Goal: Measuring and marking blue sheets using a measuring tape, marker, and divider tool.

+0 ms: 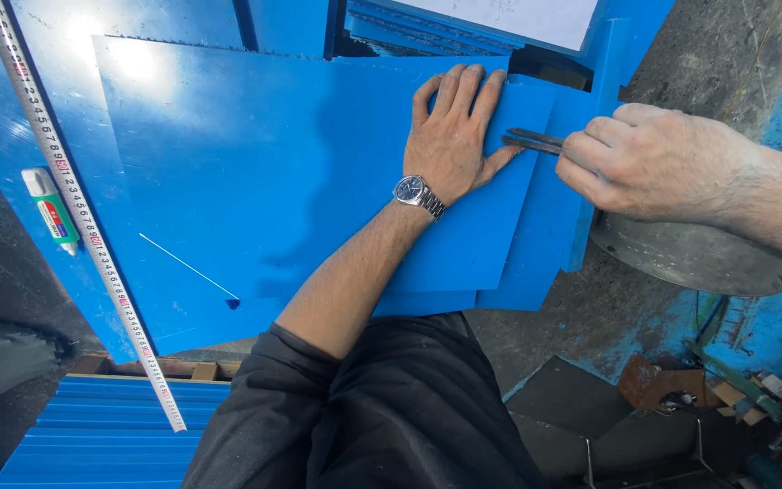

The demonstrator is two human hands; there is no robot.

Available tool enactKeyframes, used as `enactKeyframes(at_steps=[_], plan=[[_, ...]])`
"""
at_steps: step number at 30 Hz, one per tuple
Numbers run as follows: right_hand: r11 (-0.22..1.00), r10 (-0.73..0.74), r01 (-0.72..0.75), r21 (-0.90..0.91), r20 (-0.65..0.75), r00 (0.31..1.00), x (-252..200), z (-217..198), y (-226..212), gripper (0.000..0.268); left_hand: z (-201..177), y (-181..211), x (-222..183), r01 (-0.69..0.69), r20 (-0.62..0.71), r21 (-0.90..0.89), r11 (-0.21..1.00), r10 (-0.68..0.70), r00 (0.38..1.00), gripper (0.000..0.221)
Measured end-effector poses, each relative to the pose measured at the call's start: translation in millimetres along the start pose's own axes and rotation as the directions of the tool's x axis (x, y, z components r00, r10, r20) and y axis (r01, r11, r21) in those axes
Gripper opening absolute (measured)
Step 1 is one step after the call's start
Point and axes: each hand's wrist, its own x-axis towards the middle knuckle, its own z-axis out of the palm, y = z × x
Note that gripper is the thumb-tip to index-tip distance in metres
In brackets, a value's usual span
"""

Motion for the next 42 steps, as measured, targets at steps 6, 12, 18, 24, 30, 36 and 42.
enactKeyframes(at_steps=[6,12,18,24,30,36,42], plan=[[1.0,0.012,-0.013,0.004,0.099,0.995,18.9,-11.0,-1.8,0.017,-1.8,-0.4,-0.6,0.012,0.005,0.009,1.0,-0.012,1.0,0.088],[0.953,0.285,-0.301,0.045,0.211,0.935,21.7,-32.4,-4.1,0.02,-2.3,-0.5,-0.5,0.009,0.022,0.008,1.0,-0.009,1.0,0.087],[0.738,0.599,-0.659,0.145,0.31,0.739,8.1,-4.9,-11.3,0.024,0.2,-0.2,-0.1,0.009,0.039,0.021,1.0,-0.01,0.999,0.089],[0.273,0.718,-0.85,0.451,0.492,0.492,5.9,-2.8,-27.1,0.03,1.1,-1.3,-1.4,-0.004,0.04,0.036,0.999,0.002,0.999,0.09],[0.153,0.744,-0.798,0.583,0.463,0.481,4.2,-9.8,-41.0,0.025,1.5,-3.0,-2.2,-0.021,0.022,0.011,1.0,0.02,1.0,0.092],[0.558,0.61,-0.704,0.44,0.358,0.707,2.3,-25.8,-27.0,0.04,2.8,-2.9,-2.9,-0.022,0.016,0.012,1.0,0.021,1.0,0.093],[0.796,0.392,-0.524,0.303,0.401,0.828,-3.1,-29.9,-17.2,0.063,2.7,-3.0,-1.1,-0.009,0.015,-0.013,1.0,0.01,1.0,0.092]])
